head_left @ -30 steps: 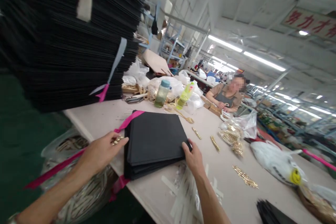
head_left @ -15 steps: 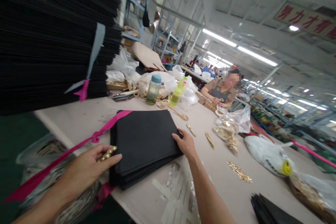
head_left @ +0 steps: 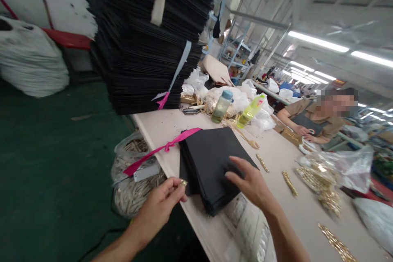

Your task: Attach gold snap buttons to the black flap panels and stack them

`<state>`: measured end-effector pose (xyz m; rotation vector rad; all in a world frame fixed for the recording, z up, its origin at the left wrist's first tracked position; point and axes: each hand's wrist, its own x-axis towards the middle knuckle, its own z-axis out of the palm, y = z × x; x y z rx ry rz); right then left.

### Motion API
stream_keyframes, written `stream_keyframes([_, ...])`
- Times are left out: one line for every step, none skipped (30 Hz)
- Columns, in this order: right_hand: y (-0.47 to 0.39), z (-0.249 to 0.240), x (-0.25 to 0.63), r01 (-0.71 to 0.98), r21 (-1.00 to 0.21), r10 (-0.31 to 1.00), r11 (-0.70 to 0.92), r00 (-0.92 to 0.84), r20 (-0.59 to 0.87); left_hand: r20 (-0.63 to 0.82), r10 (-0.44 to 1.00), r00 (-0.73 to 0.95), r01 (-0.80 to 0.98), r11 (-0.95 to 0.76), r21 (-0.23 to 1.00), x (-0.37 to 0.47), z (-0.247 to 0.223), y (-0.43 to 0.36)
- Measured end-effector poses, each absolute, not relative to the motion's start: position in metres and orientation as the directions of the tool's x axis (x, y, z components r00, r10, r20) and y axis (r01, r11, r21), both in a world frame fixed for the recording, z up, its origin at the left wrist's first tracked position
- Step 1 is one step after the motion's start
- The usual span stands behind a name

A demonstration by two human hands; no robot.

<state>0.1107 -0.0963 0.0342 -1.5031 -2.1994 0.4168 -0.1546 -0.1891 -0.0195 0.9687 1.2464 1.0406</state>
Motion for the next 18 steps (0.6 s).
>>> stream_keyframes([-0.112, 0.036, 0.100, 0.751, -0.493, 0.893, 0.438, -0.427, 0.143, -0.295, 0.954, 0.052, -0.129, 0.299, 0.945, -0.154, -0.019, -0.195])
stream_keyframes([-0.126, 0.037, 0.090, 0.714, -0.494, 0.850, 0.496, -0.515, 0.108, -0.322, 0.944, 0.076, -0.184, 0.331, 0.926, -0.153, -0.019, -0.201])
stream_keyframes([-0.136, 0.037, 0.083, 0.695, -0.479, 0.819, 0.536, -0.566, 0.094, -0.336, 0.936, 0.104, -0.237, 0.351, 0.906, -0.152, -0.018, -0.207])
stream_keyframes([-0.144, 0.036, 0.077, 0.692, -0.455, 0.804, 0.560, -0.586, 0.098, -0.336, 0.932, 0.137, -0.285, 0.361, 0.888, -0.149, -0.018, -0.212])
stream_keyframes([-0.148, 0.034, 0.073, 0.698, -0.431, 0.800, 0.573, -0.589, 0.109, -0.330, 0.928, 0.170, -0.325, 0.369, 0.871, -0.147, -0.018, -0.217])
stream_keyframes([-0.150, 0.033, 0.072, 0.704, -0.412, 0.801, 0.578, -0.586, 0.122, -0.325, 0.924, 0.202, -0.355, 0.378, 0.855, -0.144, -0.018, -0.222])
stream_keyframes([-0.150, 0.032, 0.072, 0.709, -0.404, 0.804, 0.578, -0.581, 0.129, -0.324, 0.917, 0.234, -0.381, 0.393, 0.837, -0.142, -0.017, -0.225])
stream_keyframes([-0.149, 0.032, 0.073, 0.708, -0.411, 0.805, 0.574, -0.581, 0.123, -0.321, 0.911, 0.260, -0.407, 0.405, 0.819, -0.140, -0.017, -0.229])
stream_keyframes([-0.147, 0.033, 0.075, 0.704, -0.430, 0.806, 0.565, -0.582, 0.107, -0.317, 0.907, 0.279, -0.434, 0.413, 0.800, -0.138, -0.017, -0.232])
stream_keyframes([-0.145, 0.035, 0.078, 0.699, -0.456, 0.809, 0.551, -0.581, 0.089, -0.313, 0.903, 0.293, -0.461, 0.420, 0.782, -0.137, -0.016, -0.235])
stream_keyframes([-0.143, 0.038, 0.080, 0.696, -0.480, 0.815, 0.534, -0.575, 0.073, -0.310, 0.901, 0.302, -0.483, 0.425, 0.766, -0.136, -0.016, -0.238])
stream_keyframes([-0.141, 0.040, 0.081, 0.697, -0.496, 0.822, 0.517, -0.565, 0.063, -0.309, 0.900, 0.308, -0.501, 0.429, 0.751, -0.135, -0.016, -0.241])
stream_keyframes([-0.140, 0.043, 0.082, 0.701, -0.499, 0.828, 0.509, -0.557, 0.062, -0.313, 0.898, 0.308, -0.513, 0.434, 0.741, -0.134, -0.015, -0.244])
stream_keyframes([-0.139, 0.046, 0.082, 0.708, -0.487, 0.830, 0.512, -0.554, 0.068, -0.319, 0.897, 0.305, -0.519, 0.438, 0.734, -0.134, -0.015, -0.247])
stream_keyframes([-0.139, 0.048, 0.080, 0.717, -0.456, 0.826, 0.527, -0.559, 0.074, -0.328, 0.895, 0.302, -0.520, 0.443, 0.730, -0.133, -0.015, -0.250])
stream_keyframes([-0.140, 0.050, 0.078, 0.727, -0.412, 0.815, 0.550, -0.574, 0.077, -0.336, 0.892, 0.301, -0.520, 0.449, 0.727, -0.132, -0.014, -0.253])
stream_keyframes([-0.141, 0.051, 0.075, 0.734, -0.357, 0.801, 0.578, -0.595, 0.074, -0.341, 0.890, 0.303, -0.519, 0.454, 0.724, -0.131, -0.014, -0.255])
stream_keyframes([-0.142, 0.053, 0.071, 0.737, -0.296, 0.783, 0.607, -0.619, 0.064, -0.342, 0.888, 0.307, -0.519, 0.457, 0.722, -0.130, -0.013, -0.258])
